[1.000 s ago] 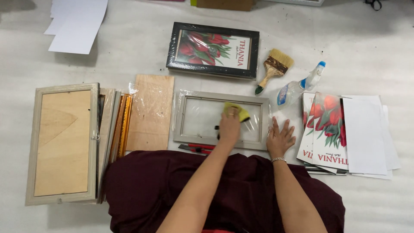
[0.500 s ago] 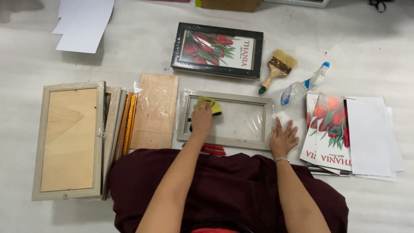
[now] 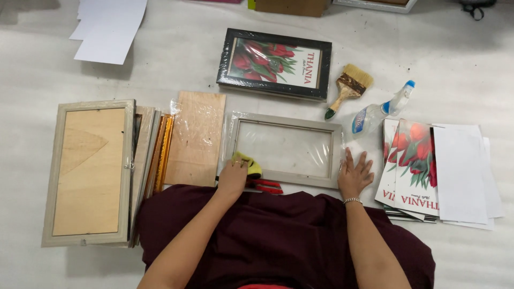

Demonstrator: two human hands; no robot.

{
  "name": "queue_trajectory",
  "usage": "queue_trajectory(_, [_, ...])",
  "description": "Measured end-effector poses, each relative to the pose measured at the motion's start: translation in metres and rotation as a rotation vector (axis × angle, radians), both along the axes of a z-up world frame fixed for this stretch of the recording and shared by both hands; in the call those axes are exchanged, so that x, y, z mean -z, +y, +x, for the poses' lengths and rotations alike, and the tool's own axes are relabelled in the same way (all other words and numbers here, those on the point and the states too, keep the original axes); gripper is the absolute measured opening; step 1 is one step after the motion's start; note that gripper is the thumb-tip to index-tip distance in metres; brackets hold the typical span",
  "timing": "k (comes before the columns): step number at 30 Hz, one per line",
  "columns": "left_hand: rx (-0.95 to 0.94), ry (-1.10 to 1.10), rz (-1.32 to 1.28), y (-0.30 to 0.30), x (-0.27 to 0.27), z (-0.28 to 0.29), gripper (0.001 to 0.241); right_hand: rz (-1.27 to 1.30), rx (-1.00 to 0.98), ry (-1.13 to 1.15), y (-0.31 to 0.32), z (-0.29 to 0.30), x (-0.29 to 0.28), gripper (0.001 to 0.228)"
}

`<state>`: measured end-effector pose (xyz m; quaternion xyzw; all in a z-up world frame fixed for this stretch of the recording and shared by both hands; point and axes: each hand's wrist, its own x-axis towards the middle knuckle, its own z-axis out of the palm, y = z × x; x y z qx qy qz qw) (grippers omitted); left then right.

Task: Cleaning and assembling a picture frame by wiping the glass, inserting the backing, and brushing the front.

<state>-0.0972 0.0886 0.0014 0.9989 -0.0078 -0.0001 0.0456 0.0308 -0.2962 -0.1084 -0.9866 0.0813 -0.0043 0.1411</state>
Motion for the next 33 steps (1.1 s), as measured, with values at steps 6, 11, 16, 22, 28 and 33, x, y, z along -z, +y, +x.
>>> queue_trajectory(6, [-0.026, -0.107, -0.073, -0.007, -0.004, 0.046, 0.039, -0.015, 0.007, 0.013, 0.003, 0.000, -0.005, 0.048])
queue_trajectory(11, [-0.076, -0.119, -0.154, -0.022, -0.011, 0.112, 0.036, 0.000, 0.011, 0.035, 0.004, -0.001, -0.008, 0.048])
queue_trajectory(16, [-0.061, -0.027, -0.165, -0.032, 0.009, 0.117, 0.036, 0.000, 0.015, 0.026, 0.004, 0.000, -0.009, 0.048])
queue_trajectory(22, [0.095, 0.336, -0.199, -0.062, -0.017, 0.048, 0.035, 0.021, 0.018, 0.021, 0.003, -0.001, -0.006, 0.047])
queue_trajectory(28, [0.166, 0.095, -0.105, -0.068, 0.001, 0.065, 0.045, 0.006, 0.014, 0.014, 0.003, 0.000, -0.005, 0.049])
queue_trajectory(33, [0.040, -0.035, -0.205, -0.081, -0.016, 0.126, 0.043, -0.003, 0.006, 0.002, 0.006, -0.001, -0.009, 0.050])
